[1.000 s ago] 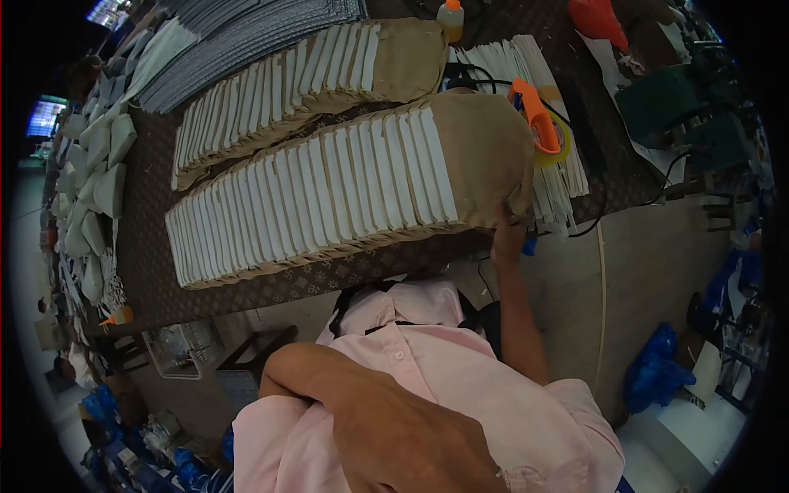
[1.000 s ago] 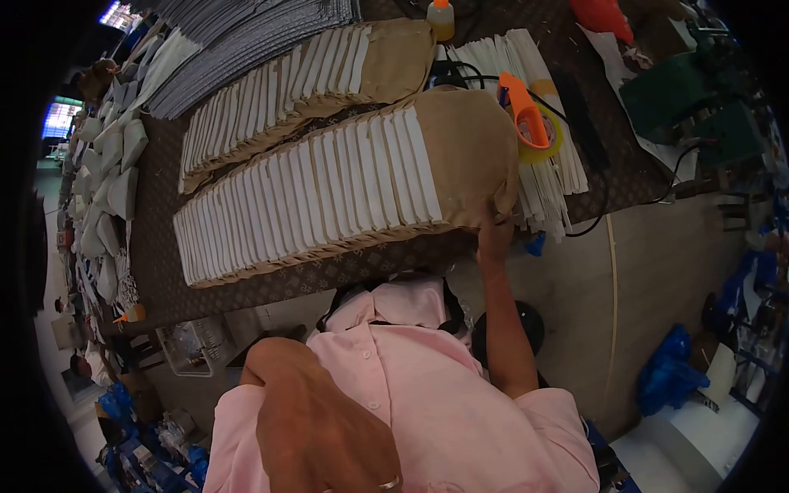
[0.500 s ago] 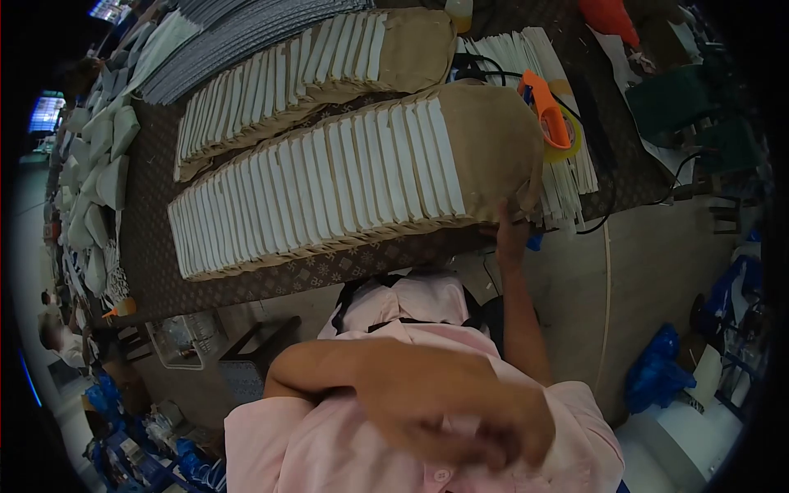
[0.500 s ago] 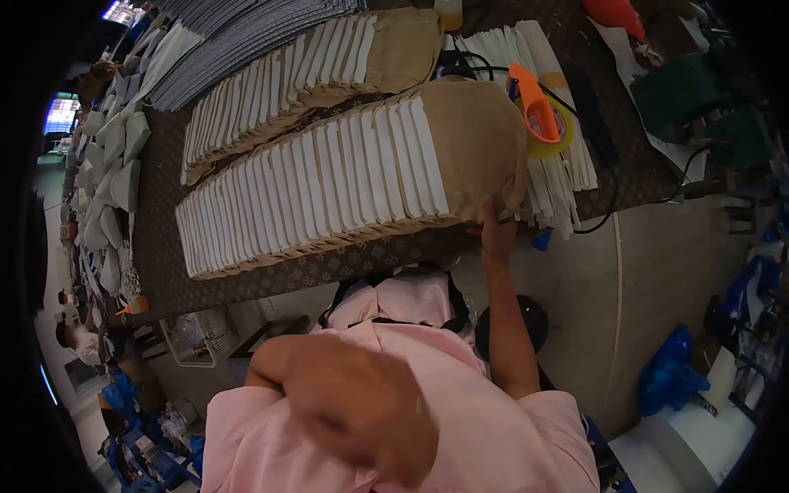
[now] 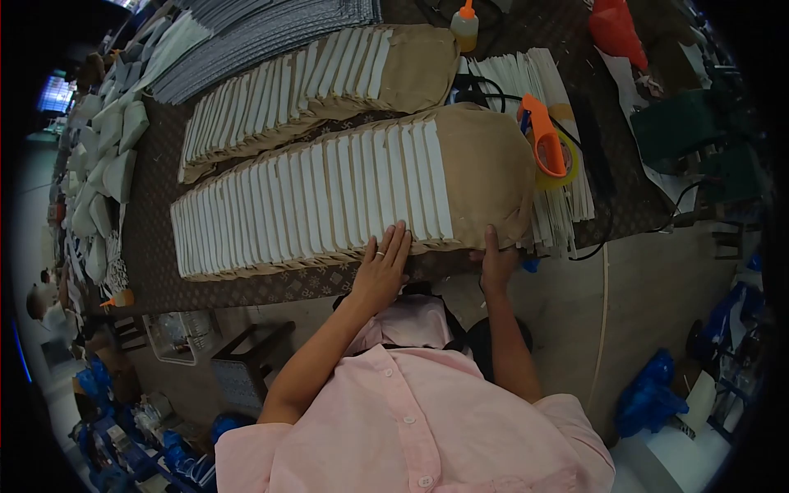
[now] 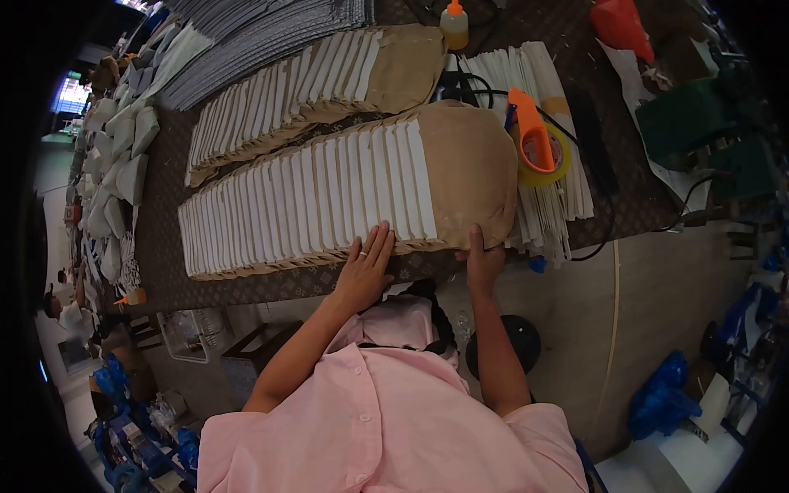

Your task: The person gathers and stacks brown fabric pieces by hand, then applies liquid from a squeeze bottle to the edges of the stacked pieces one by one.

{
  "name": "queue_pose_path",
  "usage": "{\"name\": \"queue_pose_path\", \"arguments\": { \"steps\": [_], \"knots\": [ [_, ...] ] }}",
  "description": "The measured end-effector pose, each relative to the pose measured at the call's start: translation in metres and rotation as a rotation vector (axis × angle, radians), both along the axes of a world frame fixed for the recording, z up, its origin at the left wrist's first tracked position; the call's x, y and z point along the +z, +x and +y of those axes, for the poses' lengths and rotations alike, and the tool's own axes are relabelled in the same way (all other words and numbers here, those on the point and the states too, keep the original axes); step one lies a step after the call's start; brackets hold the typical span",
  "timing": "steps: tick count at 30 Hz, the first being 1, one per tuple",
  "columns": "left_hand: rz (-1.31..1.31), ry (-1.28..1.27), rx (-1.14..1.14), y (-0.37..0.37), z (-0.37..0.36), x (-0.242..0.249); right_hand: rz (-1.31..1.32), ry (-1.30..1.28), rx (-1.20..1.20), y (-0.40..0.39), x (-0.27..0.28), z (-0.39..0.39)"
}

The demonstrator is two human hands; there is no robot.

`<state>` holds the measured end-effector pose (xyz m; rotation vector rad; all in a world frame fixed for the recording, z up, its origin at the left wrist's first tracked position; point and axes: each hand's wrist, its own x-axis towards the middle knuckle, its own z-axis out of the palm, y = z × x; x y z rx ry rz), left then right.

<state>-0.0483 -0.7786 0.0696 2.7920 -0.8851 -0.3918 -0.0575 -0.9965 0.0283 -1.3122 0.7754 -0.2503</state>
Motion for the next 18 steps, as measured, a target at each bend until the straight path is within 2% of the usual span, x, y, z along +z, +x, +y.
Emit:
{"name": "queue_pose_path", "arguments": {
  "steps": [3,5,12,13,15,16,18],
  "knots": [
    [0.015,-0.014,0.03,-0.002,-0.002,-0.001,-0.008,0.003,0.019,0.0,-0.003,0.001],
    [0.014,-0.053,0.033,-0.001,-0.002,0.004,-0.025,-0.026,-0.048,0.002,0.002,0.004],
    [-0.015,-0.129,0.038,-0.004,0.011,0.004,0.053,0.009,0.042,-0.01,-0.016,-0.01],
    [-0.006,-0.181,0.034,-0.005,0.015,0.008,0.022,-0.021,0.091,-0.016,-0.019,-0.012],
    [-0.042,-0.255,-0.005,-0.002,0.026,0.016,-0.036,-0.028,0.009,-0.021,-0.014,-0.004],
    [-0.021,-0.351,0.062,-0.005,0.035,0.021,-0.068,-0.042,-0.012,-0.026,-0.01,-0.001],
    [0.001,-0.455,0.102,-0.002,0.055,0.024,0.052,0.036,-0.013,-0.045,-0.002,0.011]
  ]
}}
